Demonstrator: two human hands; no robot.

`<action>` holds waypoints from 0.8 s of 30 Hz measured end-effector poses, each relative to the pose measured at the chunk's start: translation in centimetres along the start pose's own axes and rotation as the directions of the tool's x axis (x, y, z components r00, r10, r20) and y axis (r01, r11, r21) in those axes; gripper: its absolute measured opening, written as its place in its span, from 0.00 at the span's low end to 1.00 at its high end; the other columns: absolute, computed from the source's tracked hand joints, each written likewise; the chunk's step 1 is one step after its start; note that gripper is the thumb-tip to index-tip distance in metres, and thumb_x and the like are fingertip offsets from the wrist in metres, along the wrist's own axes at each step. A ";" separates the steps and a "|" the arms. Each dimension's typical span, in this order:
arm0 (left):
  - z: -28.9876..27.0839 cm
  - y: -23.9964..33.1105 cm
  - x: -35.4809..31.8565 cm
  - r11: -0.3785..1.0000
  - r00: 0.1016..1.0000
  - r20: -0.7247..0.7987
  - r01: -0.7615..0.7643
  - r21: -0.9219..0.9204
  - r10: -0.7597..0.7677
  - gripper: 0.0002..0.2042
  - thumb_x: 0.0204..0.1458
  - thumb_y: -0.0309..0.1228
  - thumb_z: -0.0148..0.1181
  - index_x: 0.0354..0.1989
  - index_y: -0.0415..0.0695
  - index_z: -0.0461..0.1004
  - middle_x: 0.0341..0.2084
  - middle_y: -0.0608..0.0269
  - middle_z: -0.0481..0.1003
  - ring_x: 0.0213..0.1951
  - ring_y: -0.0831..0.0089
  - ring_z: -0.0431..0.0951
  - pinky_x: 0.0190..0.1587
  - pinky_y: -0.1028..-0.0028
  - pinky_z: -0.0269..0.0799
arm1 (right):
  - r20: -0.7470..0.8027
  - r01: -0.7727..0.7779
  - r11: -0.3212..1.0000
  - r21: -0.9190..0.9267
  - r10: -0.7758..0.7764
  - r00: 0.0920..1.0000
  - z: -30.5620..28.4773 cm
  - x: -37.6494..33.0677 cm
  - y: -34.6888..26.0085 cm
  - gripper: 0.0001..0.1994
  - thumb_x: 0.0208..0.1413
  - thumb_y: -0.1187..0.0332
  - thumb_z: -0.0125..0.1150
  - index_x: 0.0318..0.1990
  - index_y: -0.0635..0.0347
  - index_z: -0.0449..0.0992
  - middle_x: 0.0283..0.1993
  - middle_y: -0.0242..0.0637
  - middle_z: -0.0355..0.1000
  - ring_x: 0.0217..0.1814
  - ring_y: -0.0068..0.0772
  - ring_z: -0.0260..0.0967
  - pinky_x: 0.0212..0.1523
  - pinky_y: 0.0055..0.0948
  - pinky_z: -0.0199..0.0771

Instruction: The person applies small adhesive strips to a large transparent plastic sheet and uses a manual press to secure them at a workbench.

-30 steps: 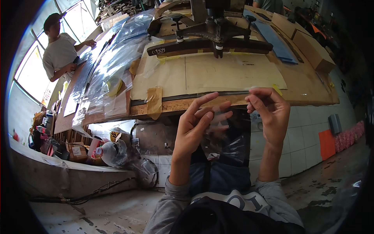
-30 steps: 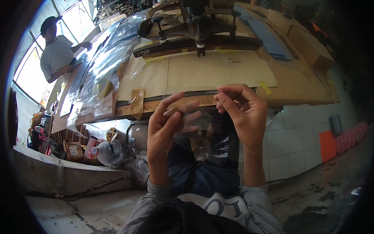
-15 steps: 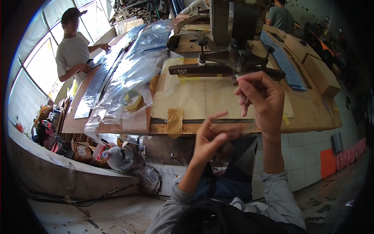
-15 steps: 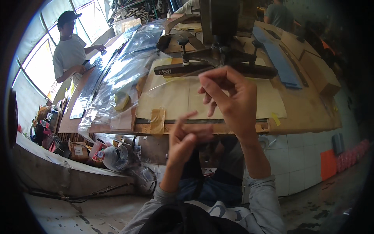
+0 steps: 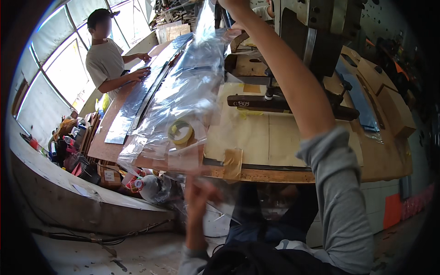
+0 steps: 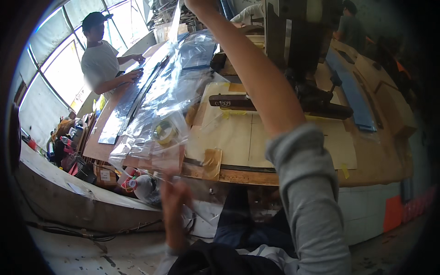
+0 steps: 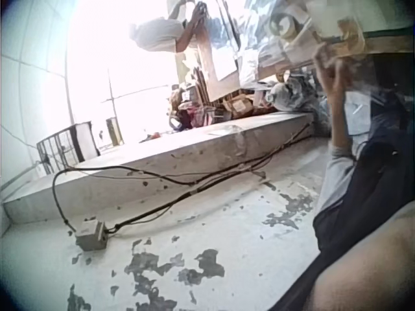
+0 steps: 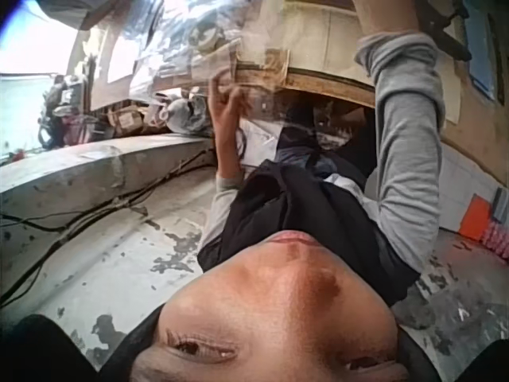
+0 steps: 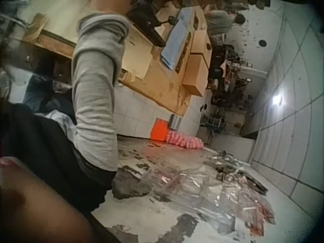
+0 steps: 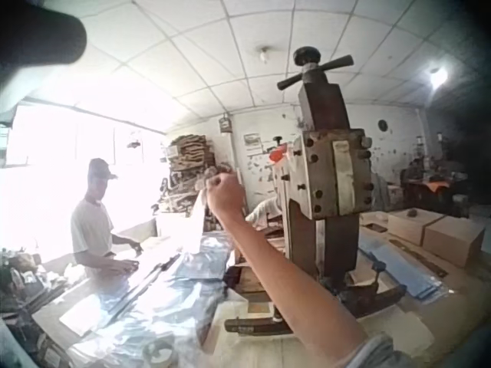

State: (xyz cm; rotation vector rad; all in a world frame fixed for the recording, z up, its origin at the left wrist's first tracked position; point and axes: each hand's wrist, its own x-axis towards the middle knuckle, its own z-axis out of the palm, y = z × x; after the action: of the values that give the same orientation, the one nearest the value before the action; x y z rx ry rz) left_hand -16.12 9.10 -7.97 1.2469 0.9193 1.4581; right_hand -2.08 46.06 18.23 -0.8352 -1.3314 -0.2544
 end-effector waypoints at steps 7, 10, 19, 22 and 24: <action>-16.3 4.6 21.5 0.696 0.986 -0.146 0.156 0.701 -0.074 0.20 0.52 0.34 0.55 0.54 0.47 0.62 0.22 0.66 0.74 0.17 0.85 0.66 0.19 0.85 0.59 | 0.771 -0.089 0.975 0.204 -0.104 0.628 -4.4 -9.1 -7.0 0.28 0.52 0.46 0.53 0.47 0.63 0.70 0.33 0.47 0.74 0.35 0.36 0.73 0.42 0.32 0.70; -21.7 0.3 28.2 0.563 0.962 -0.222 0.271 0.781 -0.156 0.28 0.48 0.37 0.61 0.54 0.38 0.59 0.20 0.61 0.76 0.17 0.81 0.70 0.16 0.82 0.61 | 0.789 0.070 0.920 0.386 -0.369 0.492 -15.0 -15.9 -6.0 0.23 0.52 0.50 0.54 0.45 0.60 0.72 0.46 0.46 0.69 0.40 0.36 0.72 0.42 0.34 0.70; -27.9 -2.4 34.5 0.190 0.749 -0.333 0.273 0.943 0.573 0.27 0.47 0.33 0.56 0.54 0.38 0.54 0.39 0.35 0.70 0.42 0.42 0.71 0.45 0.56 0.65 | 0.996 -0.499 0.865 -0.056 0.083 0.032 -41.6 -26.4 -2.5 0.22 0.50 0.56 0.58 0.51 0.57 0.68 0.52 0.41 0.67 0.53 0.41 0.66 0.51 0.35 0.66; -24.8 -0.3 35.1 -0.068 0.877 -0.434 0.455 0.888 0.204 0.41 0.50 0.47 0.51 0.63 0.36 0.36 0.50 0.26 0.60 0.57 0.40 0.56 0.59 0.58 0.51 | 0.916 -0.505 0.819 -0.271 0.380 0.125 -46.0 -25.5 -2.6 0.21 0.50 0.57 0.59 0.49 0.58 0.70 0.48 0.39 0.71 0.51 0.38 0.68 0.51 0.34 0.66; -24.6 2.5 34.1 -0.290 0.914 -0.356 0.400 0.869 0.195 0.42 0.48 0.49 0.53 0.63 0.35 0.41 0.54 0.26 0.54 0.58 0.38 0.53 0.61 0.58 0.48 | 0.768 -0.573 0.737 -0.358 0.581 0.269 -47.8 -24.4 -2.0 0.18 0.50 0.59 0.59 0.45 0.61 0.72 0.43 0.39 0.73 0.46 0.31 0.71 0.49 0.29 0.67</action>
State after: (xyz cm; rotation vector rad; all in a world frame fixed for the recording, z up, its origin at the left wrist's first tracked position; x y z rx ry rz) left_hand -40.89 42.66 -1.82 1.8508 2.8868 0.3107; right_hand 26.20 6.03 -3.74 -1.5164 -1.7934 0.9025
